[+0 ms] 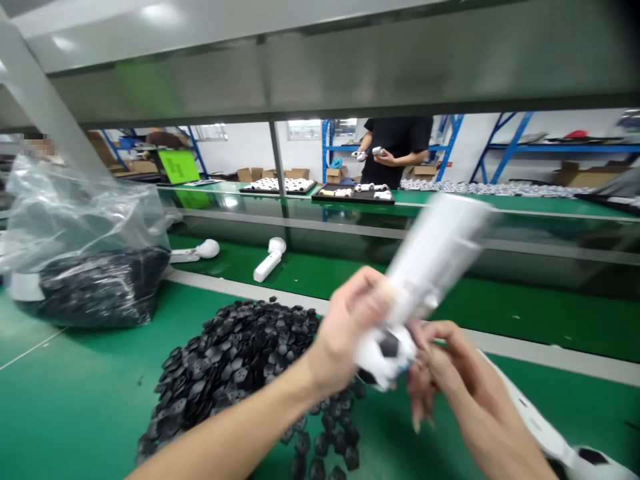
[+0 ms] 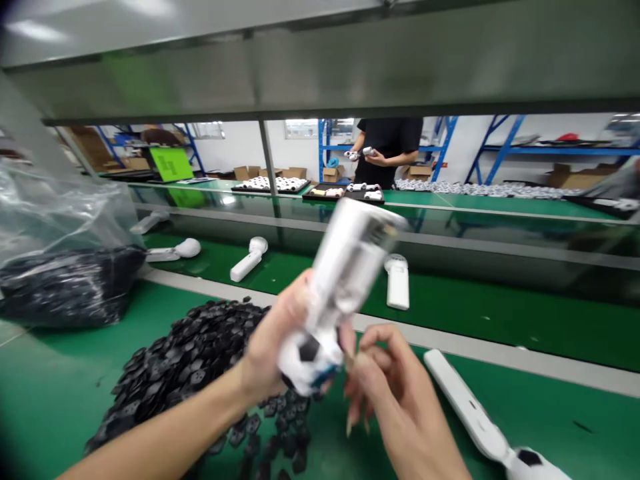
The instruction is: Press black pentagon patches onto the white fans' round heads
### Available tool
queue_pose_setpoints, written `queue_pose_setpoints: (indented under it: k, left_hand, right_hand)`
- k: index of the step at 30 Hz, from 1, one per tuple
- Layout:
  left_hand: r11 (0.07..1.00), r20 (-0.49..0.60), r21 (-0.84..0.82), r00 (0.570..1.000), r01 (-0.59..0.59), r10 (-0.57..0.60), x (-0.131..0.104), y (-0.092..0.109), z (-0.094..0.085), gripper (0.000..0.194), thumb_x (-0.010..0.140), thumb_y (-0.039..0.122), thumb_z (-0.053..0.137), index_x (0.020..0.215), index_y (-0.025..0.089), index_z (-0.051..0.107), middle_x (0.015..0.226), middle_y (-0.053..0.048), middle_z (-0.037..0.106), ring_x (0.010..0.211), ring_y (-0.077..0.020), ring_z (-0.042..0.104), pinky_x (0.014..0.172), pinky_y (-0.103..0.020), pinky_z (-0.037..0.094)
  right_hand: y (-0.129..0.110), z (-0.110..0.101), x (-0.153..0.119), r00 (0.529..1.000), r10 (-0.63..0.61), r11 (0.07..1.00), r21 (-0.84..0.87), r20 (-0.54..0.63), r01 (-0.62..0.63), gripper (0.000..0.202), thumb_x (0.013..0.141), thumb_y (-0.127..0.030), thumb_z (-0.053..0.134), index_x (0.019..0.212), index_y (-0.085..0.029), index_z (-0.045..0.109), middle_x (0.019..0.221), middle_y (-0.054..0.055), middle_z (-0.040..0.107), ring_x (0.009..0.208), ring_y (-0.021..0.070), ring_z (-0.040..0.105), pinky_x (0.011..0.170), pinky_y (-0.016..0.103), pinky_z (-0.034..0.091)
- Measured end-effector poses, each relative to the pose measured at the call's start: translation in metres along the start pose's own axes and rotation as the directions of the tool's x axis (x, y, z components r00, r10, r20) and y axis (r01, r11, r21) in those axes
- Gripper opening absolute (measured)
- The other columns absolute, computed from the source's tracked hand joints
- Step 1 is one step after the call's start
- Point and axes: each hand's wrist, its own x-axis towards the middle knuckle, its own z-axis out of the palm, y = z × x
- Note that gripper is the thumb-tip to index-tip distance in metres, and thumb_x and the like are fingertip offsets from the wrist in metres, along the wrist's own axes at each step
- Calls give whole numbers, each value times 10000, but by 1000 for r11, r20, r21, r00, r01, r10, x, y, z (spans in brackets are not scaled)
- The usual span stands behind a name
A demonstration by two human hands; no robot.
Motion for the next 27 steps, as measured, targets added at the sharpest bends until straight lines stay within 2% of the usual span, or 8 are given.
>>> queue_pose_setpoints:
  k: [2,5,12,16,19,21,24,27]
  left_hand:
    - [954,56,-236,983,182,-174,7,13,-14,620,922,763,627,838,149,652,669,-44,608,466,-124,523,316,-198,425]
    - [912,-85,-404,989,77,-122,15,27,-31,456,955,595,700,852,151,696,710,-30,597,594,-143,550,313,-170,460]
    - [937,-243,-348,964,19,-110,16,32,-47,373,956,533,709,907,165,675,745,-33,597,617,-159,544,297,-188,467]
    - [971,-392,-230,907,67,-155,20,40,-44,299,964,478,645,923,183,655,730,-34,600,608,-178,556,282,-203,432]
    - [977,-516,-152,831,150,-207,27,51,-51,207,965,350,643,1060,169,673,819,-66,670,682,-205,651,340,-217,473]
    - [965,-592,-109,764,240,-257,34,57,-68,202,959,253,661,1110,122,679,906,-115,711,729,-214,694,391,-219,493]
    - [924,-750,-33,602,380,-274,46,64,-116,190,1002,227,664,1121,80,679,976,-120,713,736,-173,687,478,-210,511]
    - [889,-907,87,404,449,-116,56,78,-180,267,1028,304,704,1232,137,659,1098,-72,696,838,-163,689,685,-287,620]
  right_hand:
    - [3,2,0,1000,20,999,49,-9,-19,599,857,-842,655,913,-247,628,703,21,654,561,186,651,469,291,465]
    - [15,7,1,999,49,992,114,22,-52,602,955,-817,542,849,-224,549,681,0,631,513,139,601,488,258,415]
    - [52,19,5,989,116,991,49,96,-121,591,976,-774,548,764,-226,479,613,-19,583,503,130,560,537,252,420]
    - [54,18,4,988,111,993,20,108,-114,567,998,-750,523,771,-233,484,615,-20,565,529,148,567,571,268,453]
    - [54,18,1,986,111,994,-25,125,-109,563,1004,-741,515,767,-231,495,621,-12,575,548,163,592,595,278,464]
    - [56,18,0,985,116,992,-53,126,-110,574,998,-750,508,756,-230,494,612,-7,581,547,170,604,598,281,463]
    - [62,19,0,985,111,991,-86,136,-99,572,1003,-747,486,757,-230,495,613,2,608,556,175,617,607,279,462]
    - [69,20,3,983,106,984,-161,150,-82,564,1009,-737,459,758,-233,500,623,14,647,567,175,628,610,273,450]
